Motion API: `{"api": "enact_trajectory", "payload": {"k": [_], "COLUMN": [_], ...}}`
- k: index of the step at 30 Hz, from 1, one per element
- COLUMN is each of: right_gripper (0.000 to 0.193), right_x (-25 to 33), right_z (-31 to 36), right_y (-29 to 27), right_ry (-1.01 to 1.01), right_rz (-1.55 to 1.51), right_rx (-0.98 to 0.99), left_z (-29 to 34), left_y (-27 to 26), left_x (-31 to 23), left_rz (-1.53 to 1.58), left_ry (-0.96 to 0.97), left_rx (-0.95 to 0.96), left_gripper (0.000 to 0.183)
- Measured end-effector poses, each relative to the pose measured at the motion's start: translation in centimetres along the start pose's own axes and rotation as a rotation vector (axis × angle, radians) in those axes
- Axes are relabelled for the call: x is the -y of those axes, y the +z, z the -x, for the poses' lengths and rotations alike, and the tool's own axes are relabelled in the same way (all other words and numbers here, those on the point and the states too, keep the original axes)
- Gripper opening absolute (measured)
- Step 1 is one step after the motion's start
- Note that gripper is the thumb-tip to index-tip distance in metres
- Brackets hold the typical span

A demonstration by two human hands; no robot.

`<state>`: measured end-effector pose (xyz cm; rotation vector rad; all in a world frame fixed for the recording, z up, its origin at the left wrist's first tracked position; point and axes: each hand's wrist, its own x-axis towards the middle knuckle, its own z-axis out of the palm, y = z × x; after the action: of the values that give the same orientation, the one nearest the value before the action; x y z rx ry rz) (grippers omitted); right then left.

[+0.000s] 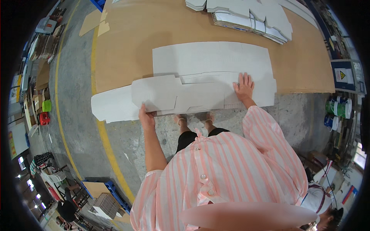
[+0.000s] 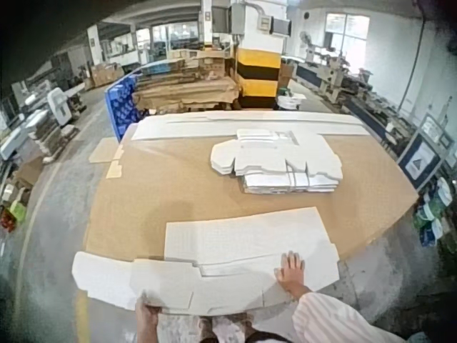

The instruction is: Sorting and stacking flat white cardboard cutouts at a factory workbench.

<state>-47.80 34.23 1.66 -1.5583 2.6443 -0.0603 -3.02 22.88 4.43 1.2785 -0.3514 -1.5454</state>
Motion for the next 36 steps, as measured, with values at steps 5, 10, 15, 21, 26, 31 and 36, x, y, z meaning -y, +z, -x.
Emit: {"api": "enact_trajectory", "payload": {"k": [5,10,15,21,26,31,36], "right_gripper": [0.065,0.063,0.062,0.062,0.063,0.062,0.063], "right_x": [0.4,-0.8,0.1,-0.5,-0.4,-1.2,-1.6], "right_z": [0.0,0.2,0.0,-0.1,-0.4,-0.9,-0.3], "right_y": [-0.2,-0.1,0.1,-0.2,0.3,1.5,0.9], "right_ry": [-0.007,0.022,-0.023,0.011,0.003,-0.047,-0.082], "right_rz": [-0.015,0.001,-0.018,-0.007,-0.011,-0.001,0.027], "right_rx": [-0.029,-0.02,-0.054,-0.034,-0.038,-0.035,-0.064], "left_z": [-0.8,0.3,-0.7,0.3,-0.7,-2.1,-4.7], "left_y": [-1.5,1.1,-1.4,1.2,-0.8,-2.7,-1.2], "left_x": [-0.1,0.1,-1.3,-0.3,-0.7,-1.5,-3.4], "left_rz": [-1.238,-0.558,-1.282,-0.167,-0.669,-0.249,-0.073], "left_ry": [0.334,0.311,0.337,0.205,0.421,0.161,0.088], "left_rx": [-0.055,-0.054,-0.047,-0.132,-0.028,-0.078,-0.068], "left_gripper": [0.029,0.027,0.029,0.027,0.021,0.014,0.015]}}
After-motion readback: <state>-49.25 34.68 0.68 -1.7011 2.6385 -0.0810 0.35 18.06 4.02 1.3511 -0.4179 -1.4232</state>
